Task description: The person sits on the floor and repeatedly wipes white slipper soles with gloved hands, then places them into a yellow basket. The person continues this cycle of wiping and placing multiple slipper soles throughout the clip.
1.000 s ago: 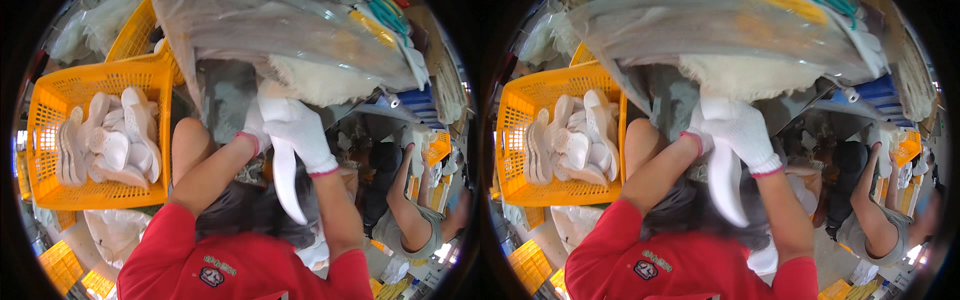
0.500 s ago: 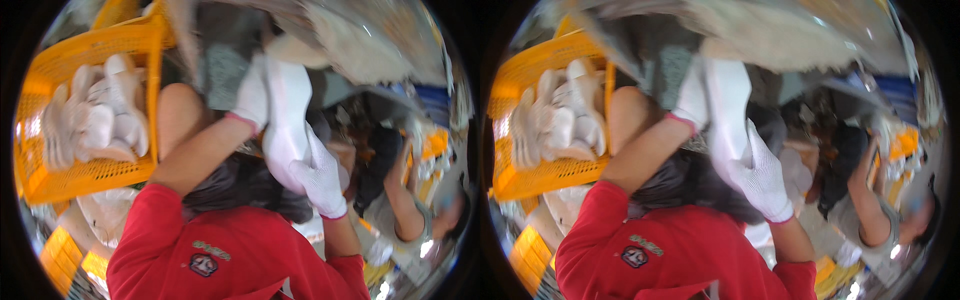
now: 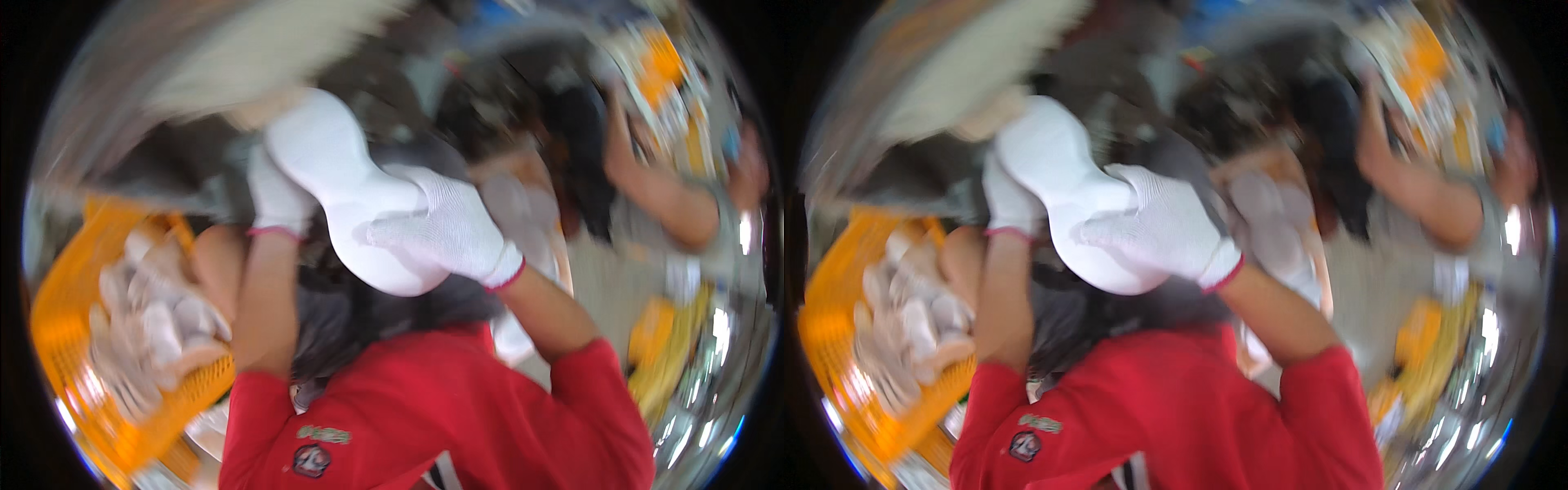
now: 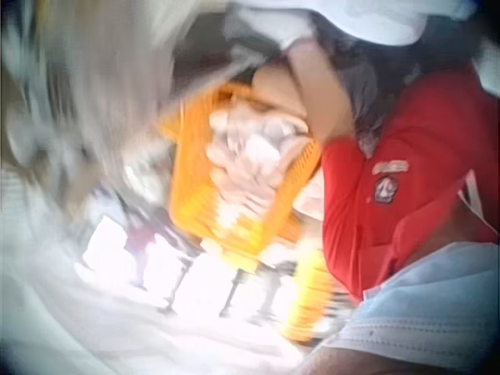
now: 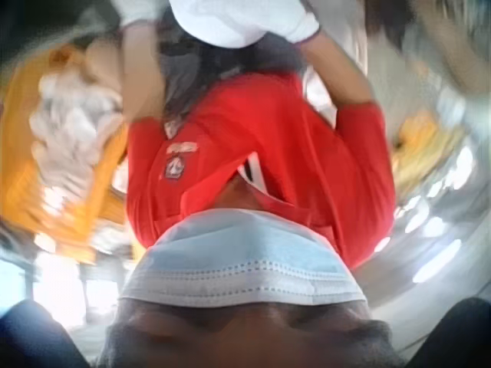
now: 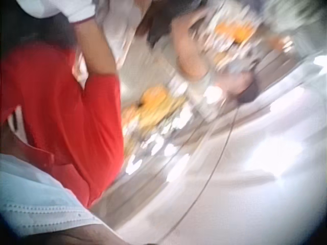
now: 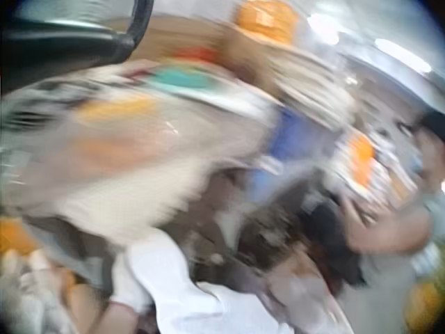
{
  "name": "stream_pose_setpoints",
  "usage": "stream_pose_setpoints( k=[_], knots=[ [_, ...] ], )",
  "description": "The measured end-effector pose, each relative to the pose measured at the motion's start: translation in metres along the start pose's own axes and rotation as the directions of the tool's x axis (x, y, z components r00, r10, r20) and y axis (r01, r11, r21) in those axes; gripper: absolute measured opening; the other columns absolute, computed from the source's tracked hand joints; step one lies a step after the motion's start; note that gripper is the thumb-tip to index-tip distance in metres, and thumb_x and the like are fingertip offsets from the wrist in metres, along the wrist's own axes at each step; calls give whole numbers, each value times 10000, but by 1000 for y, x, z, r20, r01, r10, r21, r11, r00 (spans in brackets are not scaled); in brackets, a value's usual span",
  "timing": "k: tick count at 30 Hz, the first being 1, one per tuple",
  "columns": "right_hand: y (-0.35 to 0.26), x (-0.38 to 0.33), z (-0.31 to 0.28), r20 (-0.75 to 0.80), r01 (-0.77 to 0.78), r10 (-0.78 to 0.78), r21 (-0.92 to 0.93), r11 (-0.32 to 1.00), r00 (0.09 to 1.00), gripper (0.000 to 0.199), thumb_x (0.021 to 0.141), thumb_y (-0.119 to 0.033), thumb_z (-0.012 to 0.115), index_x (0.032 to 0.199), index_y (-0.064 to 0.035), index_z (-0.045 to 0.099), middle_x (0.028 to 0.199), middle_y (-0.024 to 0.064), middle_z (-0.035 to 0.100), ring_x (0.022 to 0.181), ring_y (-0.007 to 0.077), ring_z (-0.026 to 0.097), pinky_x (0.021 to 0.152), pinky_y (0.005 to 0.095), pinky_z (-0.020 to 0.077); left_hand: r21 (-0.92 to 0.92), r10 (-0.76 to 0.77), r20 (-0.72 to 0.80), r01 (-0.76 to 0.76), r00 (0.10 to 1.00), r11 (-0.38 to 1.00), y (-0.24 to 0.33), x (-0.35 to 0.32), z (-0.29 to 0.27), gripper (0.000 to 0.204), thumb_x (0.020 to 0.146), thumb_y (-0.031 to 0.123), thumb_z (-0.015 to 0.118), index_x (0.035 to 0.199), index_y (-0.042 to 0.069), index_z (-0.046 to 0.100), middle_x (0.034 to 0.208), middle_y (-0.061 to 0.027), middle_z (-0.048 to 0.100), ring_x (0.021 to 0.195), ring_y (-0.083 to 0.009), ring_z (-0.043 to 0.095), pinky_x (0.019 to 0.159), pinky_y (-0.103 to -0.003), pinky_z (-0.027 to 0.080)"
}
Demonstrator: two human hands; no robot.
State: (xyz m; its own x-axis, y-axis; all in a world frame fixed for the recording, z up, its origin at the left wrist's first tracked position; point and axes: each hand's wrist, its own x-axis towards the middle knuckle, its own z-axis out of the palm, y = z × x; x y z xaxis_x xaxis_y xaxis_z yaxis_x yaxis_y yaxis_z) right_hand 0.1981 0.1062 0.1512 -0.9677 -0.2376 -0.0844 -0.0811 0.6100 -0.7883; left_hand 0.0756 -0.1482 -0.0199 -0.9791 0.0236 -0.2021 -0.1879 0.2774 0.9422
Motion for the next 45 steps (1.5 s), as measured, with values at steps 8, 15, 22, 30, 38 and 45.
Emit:
stream_pose_setpoints(
  k=[8, 15, 22, 30, 38, 45],
  knots=[
    [185, -338, -93, -842, -674, 538, 376, 636, 38, 534, 974, -430, 809, 1361, -65, 766, 1225, 181, 807, 1134, 340, 771, 966, 425, 610, 176, -382, 490, 341, 783, 924, 51, -62, 73, 922, 1050, 803, 557, 1331, -59, 724, 1145, -116, 763, 953, -154, 694, 881, -307, 564],
    [347, -445, 51, -336, -730, 784, -652, 206, 521, 347, 1106, -382, 599, 1175, -77, 751, 1014, 178, 824, 889, 357, 799, 810, 476, 637, 490, 328, 561, -624, 760, 608, 53, -64, 79, 499, 1198, 431, 464, 1423, 42, 683, 1304, -149, 768, 1184, -341, 721, 1031, -440, 566],
    [437, -386, -79, -260, -853, 858, -419, 312, 442, 378, 1140, -355, 565, 1403, -93, 638, 1227, 157, 757, 1029, 329, 759, 884, 441, 617, 465, 330, -197, -208, 923, 861, 97, -180, -70, 309, 1060, 417, 685, 1050, 112, 735, 986, -208, 765, 929, -391, 755, 822, -484, 596],
    [291, -172, -173, -272, -589, 775, 523, 617, 570, 529, 1179, -324, 527, 1663, -111, 510, 1472, 134, 680, 1189, 297, 712, 969, 402, 593, 408, -170, -790, 712, 589, 572, -82, -137, -290, 881, 914, 708, 716, 1392, -31, 675, 1279, -274, 767, 1068, -392, 749, 977, -502, 586],
    [6, -47, 10, -21, -51, 53, 103, 993, 998, 651, 1021, -42, 730, 1635, 27, 527, 1443, 157, 718, 1243, 233, 713, 1077, 351, 566, -164, -15, -730, -154, 684, 974, 25, -200, -336, 391, 1132, 369, 626, 1273, 14, 711, 1125, -82, 775, 979, -187, 780, 799, -365, 633],
    [-97, -27, 56, 199, 468, -452, -42, 882, 869, 633, 1004, -197, 759, 1542, 88, 582, 1545, 259, 647, 1458, 401, 596, 1267, 472, 407, -675, -257, -327, -35, 910, 737, 89, -211, -110, 601, 1059, 463, 751, 1458, 33, 622, 1227, -148, 757, 1162, -292, 751, 1030, -391, 588]
  ],
)
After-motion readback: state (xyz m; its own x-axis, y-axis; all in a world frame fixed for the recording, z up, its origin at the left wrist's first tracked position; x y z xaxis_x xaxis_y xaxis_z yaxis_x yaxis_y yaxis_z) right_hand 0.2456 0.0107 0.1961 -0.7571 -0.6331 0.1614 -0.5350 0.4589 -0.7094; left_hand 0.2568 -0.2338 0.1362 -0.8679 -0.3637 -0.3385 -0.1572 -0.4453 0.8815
